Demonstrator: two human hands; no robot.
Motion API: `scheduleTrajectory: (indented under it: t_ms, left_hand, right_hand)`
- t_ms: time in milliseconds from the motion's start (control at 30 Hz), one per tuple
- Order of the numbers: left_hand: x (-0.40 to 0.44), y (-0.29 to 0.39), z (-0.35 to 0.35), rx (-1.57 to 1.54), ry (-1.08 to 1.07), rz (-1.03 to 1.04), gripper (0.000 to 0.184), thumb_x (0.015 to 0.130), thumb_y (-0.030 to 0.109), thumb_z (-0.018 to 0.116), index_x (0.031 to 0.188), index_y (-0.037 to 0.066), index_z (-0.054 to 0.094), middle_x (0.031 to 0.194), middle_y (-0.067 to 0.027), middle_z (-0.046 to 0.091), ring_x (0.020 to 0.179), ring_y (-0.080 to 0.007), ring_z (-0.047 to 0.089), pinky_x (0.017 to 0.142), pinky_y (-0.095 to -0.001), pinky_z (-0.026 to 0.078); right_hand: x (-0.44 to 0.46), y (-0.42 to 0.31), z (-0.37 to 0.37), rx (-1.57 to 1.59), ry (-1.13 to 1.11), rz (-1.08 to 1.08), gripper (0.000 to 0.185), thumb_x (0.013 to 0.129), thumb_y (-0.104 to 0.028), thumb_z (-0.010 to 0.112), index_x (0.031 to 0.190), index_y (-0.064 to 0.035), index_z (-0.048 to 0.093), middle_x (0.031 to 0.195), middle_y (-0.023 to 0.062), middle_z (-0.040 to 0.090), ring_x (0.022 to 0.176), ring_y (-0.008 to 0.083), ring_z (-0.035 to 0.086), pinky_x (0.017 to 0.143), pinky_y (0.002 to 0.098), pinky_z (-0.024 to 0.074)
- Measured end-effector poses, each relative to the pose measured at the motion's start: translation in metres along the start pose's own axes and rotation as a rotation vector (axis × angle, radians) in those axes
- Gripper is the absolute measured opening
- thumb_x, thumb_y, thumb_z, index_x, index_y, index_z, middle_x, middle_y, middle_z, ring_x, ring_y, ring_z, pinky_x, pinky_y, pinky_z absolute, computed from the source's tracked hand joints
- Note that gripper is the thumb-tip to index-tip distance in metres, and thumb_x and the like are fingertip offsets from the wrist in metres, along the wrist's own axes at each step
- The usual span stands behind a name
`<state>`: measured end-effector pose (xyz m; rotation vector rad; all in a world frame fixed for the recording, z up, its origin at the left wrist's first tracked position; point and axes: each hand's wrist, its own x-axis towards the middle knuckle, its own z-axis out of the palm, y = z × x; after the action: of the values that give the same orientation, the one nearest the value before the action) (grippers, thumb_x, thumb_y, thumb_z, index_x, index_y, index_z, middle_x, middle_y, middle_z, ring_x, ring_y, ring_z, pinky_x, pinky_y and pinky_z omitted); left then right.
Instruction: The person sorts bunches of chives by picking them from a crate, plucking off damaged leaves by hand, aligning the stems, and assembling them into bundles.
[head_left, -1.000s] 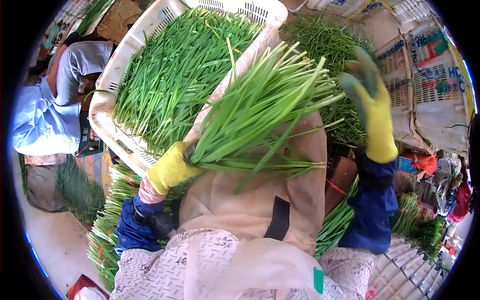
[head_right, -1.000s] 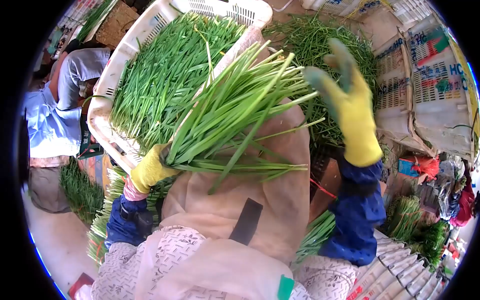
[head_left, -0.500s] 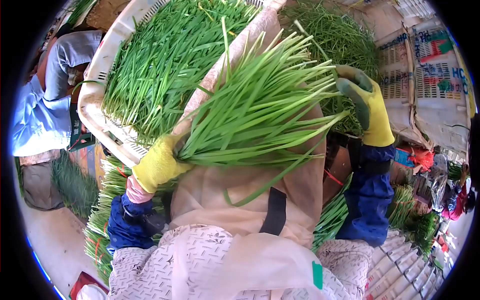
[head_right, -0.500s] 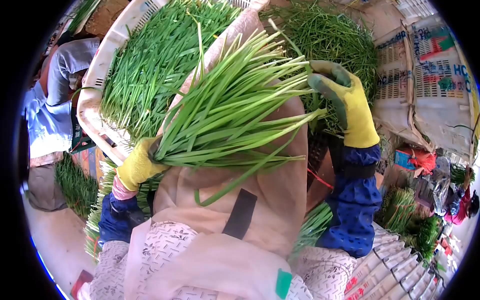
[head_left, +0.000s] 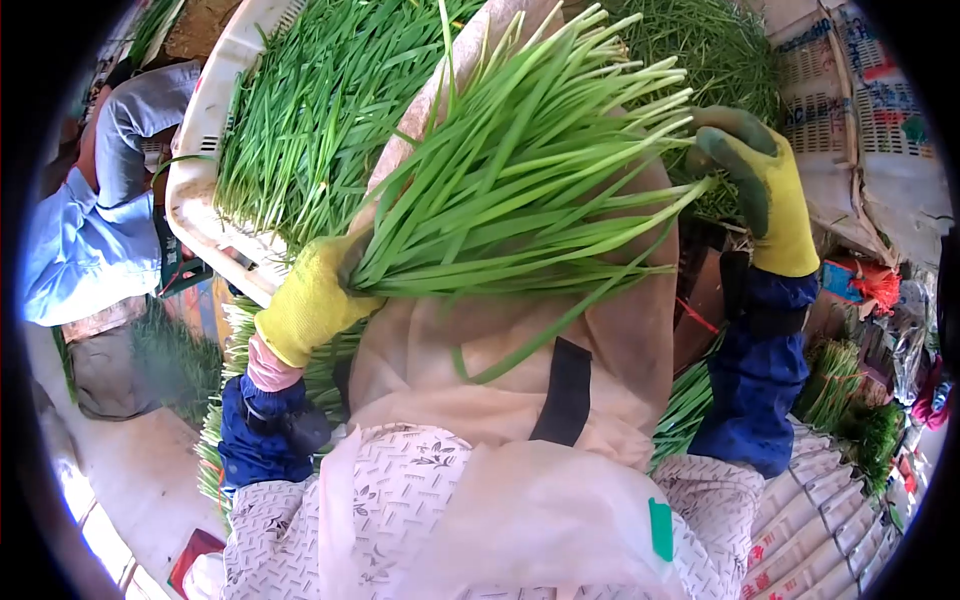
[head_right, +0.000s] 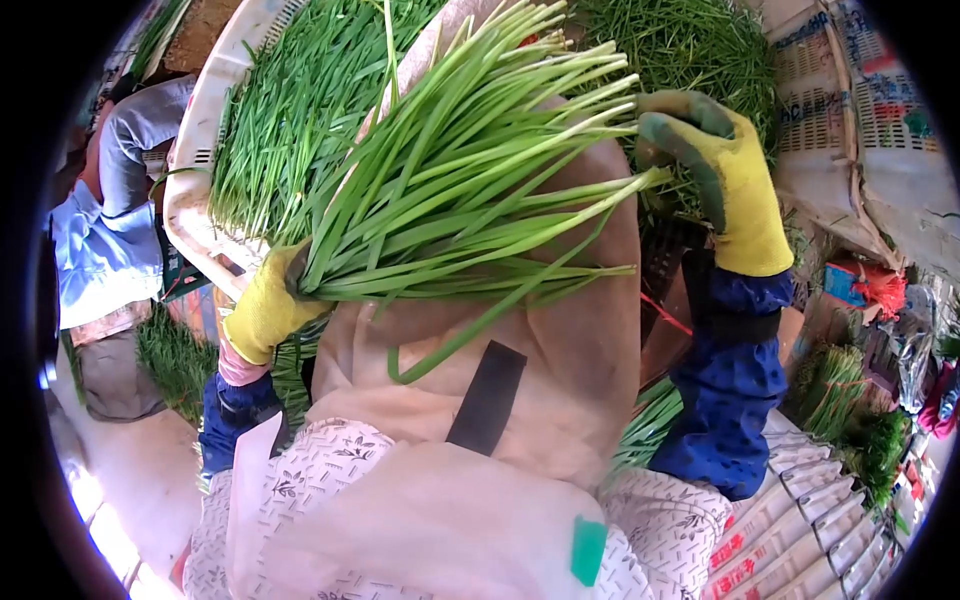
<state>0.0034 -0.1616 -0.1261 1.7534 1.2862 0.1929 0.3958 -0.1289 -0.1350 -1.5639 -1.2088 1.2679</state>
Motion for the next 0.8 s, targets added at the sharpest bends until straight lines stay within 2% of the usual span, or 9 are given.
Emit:
scheduleTrajectory:
  t_ms: [133,267,333,400,433,467,567,667,800]
  left_hand:
    - [-0.001,0.011,-0.007,0.148,-0.037,-0.013,0.057,0.067,0.005,0.069,0.12,-0.005,0.051,0.097,-0.0236,0.063,0.088,-0.0305,0.062,0.079,-0.033,0.047]
    - [-0.005,0.006,-0.008,0.116,-0.01,0.053,0.061,0.065,0.003,0.071,0.121,-0.008,0.049,0.099,-0.0216,0.064,0.09,-0.0221,0.063,0.08,-0.031,0.047]
    - [-0.007,0.006,-0.016,0.099,-0.024,-0.085,0.062,0.067,0.003,0.072,0.123,-0.008,0.048,0.106,-0.0179,0.063,0.096,-0.0173,0.06,0.084,-0.0293,0.046]
    - [-0.01,-0.012,-0.029,0.025,0.103,0.056,0.061,0.068,0.0,0.07,0.124,-0.008,0.048,0.111,-0.0161,0.062,0.099,-0.0157,0.058,0.087,-0.0287,0.046]
    - [-0.005,0.024,-0.041,0.105,-0.003,-0.035,0.061,0.068,-0.002,0.069,0.125,-0.007,0.047,0.113,-0.0138,0.062,0.102,-0.0151,0.057,0.09,-0.0281,0.045]
    - [-0.003,0.023,-0.052,0.124,0.019,-0.003,0.063,0.068,0.0,0.069,0.127,-0.003,0.048,0.114,-0.017,0.061,0.1,-0.0176,0.059,0.088,-0.0288,0.045]
    - [0.018,0.066,-0.084,0.327,-0.124,0.031,0.058,0.072,0.001,0.069,0.126,-0.004,0.048,0.111,-0.0115,0.063,0.097,-0.013,0.057,0.087,-0.0261,0.045]
    - [0.032,0.108,-0.107,0.554,-0.143,0.056,0.054,0.073,0.001,0.065,0.125,-0.002,0.049,0.106,-0.011,0.064,0.093,-0.0127,0.057,0.086,-0.0265,0.045]
    - [0.063,0.15,-0.119,1.004,-0.133,0.536,0.05,0.074,0.005,0.064,0.122,-0.001,0.051,0.092,-0.0122,0.065,0.079,-0.0175,0.061,0.075,-0.0282,0.048]
  right_hand:
    - [-0.007,0.01,-0.002,0.026,0.048,-0.032,0.018,0.084,-0.008,0.06,0.1,0.001,0.064,0.079,0.0021,0.062,0.074,0.0087,0.056,0.068,0.021,0.0443]
    - [-0.002,0.036,-0.01,0.058,0.141,-0.213,0.021,0.086,-0.007,0.058,0.105,-0.0015,0.064,0.091,0.0016,0.064,0.083,0.0069,0.056,0.074,0.0192,0.0452]
    - [0.015,0.067,-0.059,-0.37,0.361,-0.234,0.033,0.083,-0.012,0.061,0.116,-0.0054,0.059,0.103,0.0078,0.064,0.091,0.0153,0.06,0.08,0.026,0.0476]
    - [0.021,0.101,-0.105,-1.31,0.462,-0.041,0.048,0.079,-0.019,0.065,0.124,-0.009,0.052,0.113,0.014,0.061,0.103,0.027,0.059,0.088,0.0355,0.0463]
    - [0.01,0.091,-0.103,-1.333,0.394,0.074,0.057,0.077,-0.026,0.065,0.129,-0.0111,0.047,0.118,0.0191,0.056,0.11,0.0351,0.053,0.093,0.0421,0.0428]
    - [0.0,0.089,-0.102,-1.102,0.397,-0.136,0.054,0.08,-0.031,0.063,0.127,-0.0073,0.049,0.116,0.0169,0.058,0.105,0.0324,0.057,0.09,0.0389,0.045]
    - [-0.044,0.001,-0.037,-0.135,-0.149,-0.051,0.058,0.083,-0.046,0.057,0.122,-0.0035,0.051,0.113,0.0172,0.059,0.1,0.0294,0.06,0.085,0.0392,0.0479]
    - [-0.071,-0.029,0.044,0.203,-0.682,-0.094,0.064,0.082,-0.054,0.052,0.122,-0.0034,0.051,0.112,0.0182,0.059,0.099,0.0313,0.06,0.084,0.0418,0.0484]
    - [-0.071,-0.027,0.11,0.752,-1.036,0.033,0.073,0.081,-0.064,0.045,0.121,-0.0033,0.051,0.11,0.0196,0.059,0.097,0.0339,0.06,0.082,0.0453,0.0491]
